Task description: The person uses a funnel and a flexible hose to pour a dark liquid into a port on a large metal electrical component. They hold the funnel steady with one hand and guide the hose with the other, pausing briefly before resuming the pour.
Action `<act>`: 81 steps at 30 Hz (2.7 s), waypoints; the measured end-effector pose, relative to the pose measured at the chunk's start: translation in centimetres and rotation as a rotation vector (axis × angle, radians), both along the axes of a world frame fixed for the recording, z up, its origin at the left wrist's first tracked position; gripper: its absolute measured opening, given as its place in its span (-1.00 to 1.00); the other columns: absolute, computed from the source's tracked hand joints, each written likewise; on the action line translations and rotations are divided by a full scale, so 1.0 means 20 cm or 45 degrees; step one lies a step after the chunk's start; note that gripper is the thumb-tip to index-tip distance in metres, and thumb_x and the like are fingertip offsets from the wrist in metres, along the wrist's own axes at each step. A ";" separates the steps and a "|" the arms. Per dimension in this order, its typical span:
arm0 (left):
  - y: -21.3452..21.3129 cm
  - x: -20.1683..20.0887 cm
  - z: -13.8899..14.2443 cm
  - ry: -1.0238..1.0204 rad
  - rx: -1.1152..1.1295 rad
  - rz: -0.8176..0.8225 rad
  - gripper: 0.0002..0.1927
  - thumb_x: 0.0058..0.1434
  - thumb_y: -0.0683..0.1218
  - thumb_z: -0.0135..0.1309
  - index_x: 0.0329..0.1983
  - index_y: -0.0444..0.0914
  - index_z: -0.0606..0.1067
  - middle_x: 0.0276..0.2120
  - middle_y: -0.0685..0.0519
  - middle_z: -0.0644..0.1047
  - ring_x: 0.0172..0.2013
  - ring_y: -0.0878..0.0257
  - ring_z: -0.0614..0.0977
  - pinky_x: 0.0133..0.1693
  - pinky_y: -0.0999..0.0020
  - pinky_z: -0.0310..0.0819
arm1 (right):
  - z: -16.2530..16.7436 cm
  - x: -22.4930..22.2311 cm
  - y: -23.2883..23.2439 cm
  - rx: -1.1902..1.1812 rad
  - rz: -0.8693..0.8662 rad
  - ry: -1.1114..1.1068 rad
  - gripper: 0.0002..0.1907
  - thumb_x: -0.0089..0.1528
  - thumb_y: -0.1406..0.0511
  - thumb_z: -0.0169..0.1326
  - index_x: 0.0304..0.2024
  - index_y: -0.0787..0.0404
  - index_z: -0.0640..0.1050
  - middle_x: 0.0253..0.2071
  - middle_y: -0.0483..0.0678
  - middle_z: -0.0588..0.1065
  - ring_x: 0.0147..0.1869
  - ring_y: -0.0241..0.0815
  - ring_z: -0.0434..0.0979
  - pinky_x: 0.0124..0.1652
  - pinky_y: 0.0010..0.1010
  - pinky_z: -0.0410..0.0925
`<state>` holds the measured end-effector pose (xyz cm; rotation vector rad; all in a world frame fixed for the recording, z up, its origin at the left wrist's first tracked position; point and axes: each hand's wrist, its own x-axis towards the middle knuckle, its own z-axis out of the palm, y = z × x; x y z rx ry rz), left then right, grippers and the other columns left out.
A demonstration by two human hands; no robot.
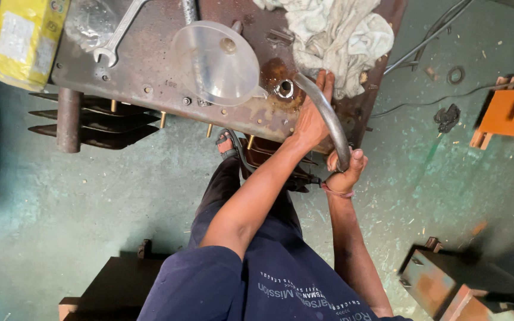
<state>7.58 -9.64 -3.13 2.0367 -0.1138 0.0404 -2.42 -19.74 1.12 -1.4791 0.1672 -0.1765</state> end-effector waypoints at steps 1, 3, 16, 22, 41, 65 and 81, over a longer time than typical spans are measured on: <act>0.00 0.00 0.00 -0.006 0.007 0.003 -0.09 0.14 -0.20 0.04 0.53 -0.41 -0.07 0.46 -0.48 0.00 0.42 -0.43 0.12 0.39 -0.07 0.10 | 0.00 0.00 0.00 -0.019 -0.009 0.000 -0.23 0.40 -0.15 -0.16 -0.73 0.22 0.28 -0.71 -0.04 0.22 -0.61 -0.19 0.21 -0.49 -0.37 0.09; 0.00 0.01 0.00 -0.002 -0.010 0.011 -0.07 0.12 -0.16 0.06 0.51 -0.42 -0.07 0.44 -0.49 0.01 0.42 -0.44 0.11 0.39 -0.06 0.10 | -0.01 0.00 -0.01 -0.010 -0.025 0.031 -0.25 0.41 -0.16 -0.19 -0.70 0.19 0.25 -0.70 -0.05 0.22 -0.61 -0.18 0.19 -0.49 -0.37 0.07; -0.02 -0.01 -0.08 -0.074 -0.108 0.008 -0.09 0.18 -0.10 0.10 0.50 -0.46 -0.04 0.44 -0.50 0.03 0.45 -0.41 0.10 0.43 -0.07 0.00 | -0.07 -0.03 -0.08 0.033 0.054 0.025 -0.24 0.42 -0.18 -0.24 -0.70 0.16 0.25 -0.70 -0.07 0.20 -0.59 -0.19 0.18 -0.47 -0.38 0.05; -0.02 -0.07 -0.09 0.015 -0.162 -0.017 -0.08 0.16 -0.15 0.06 0.54 -0.42 -0.05 0.49 -0.48 -0.02 0.45 -0.42 0.10 0.43 -0.06 0.06 | -0.10 -0.08 -0.10 0.040 0.022 0.025 -0.25 0.42 -0.15 -0.23 -0.69 0.21 0.25 -0.68 -0.03 0.23 -0.59 -0.20 0.17 -0.47 -0.40 0.04; -0.08 -0.08 -0.12 -0.045 0.055 0.081 -0.23 0.22 -0.28 0.06 0.51 -0.34 0.13 0.46 -0.35 0.16 0.11 -0.27 0.47 0.17 -0.07 0.38 | 0.03 -0.08 -0.06 -0.070 0.059 0.112 -0.17 0.40 -0.22 -0.29 -0.72 0.24 0.27 -0.71 -0.09 0.25 -0.60 -0.20 0.18 0.23 -0.50 0.13; 0.14 -0.24 -0.04 -0.047 -0.214 -0.021 -0.21 0.13 -0.34 0.01 0.49 -0.29 0.18 0.50 -0.22 0.12 0.38 -0.25 0.38 0.33 0.06 0.38 | -0.02 -0.12 -0.13 -0.101 0.095 0.132 -0.21 0.41 -0.20 -0.26 -0.67 0.25 0.29 -0.76 -0.01 0.21 -0.66 -0.17 0.18 -0.51 -0.43 0.03; 0.99 -0.73 0.06 -0.018 0.082 0.593 -0.73 0.28 -0.26 0.11 0.05 -0.33 0.51 -0.07 -0.13 0.54 -0.03 -0.09 0.59 0.01 0.13 0.48 | -0.28 -0.06 -0.31 -0.004 -0.086 0.254 -0.19 0.43 -0.30 -0.29 -0.59 0.17 0.27 -0.72 -0.12 0.12 -0.64 -0.20 0.08 -0.54 -0.45 0.00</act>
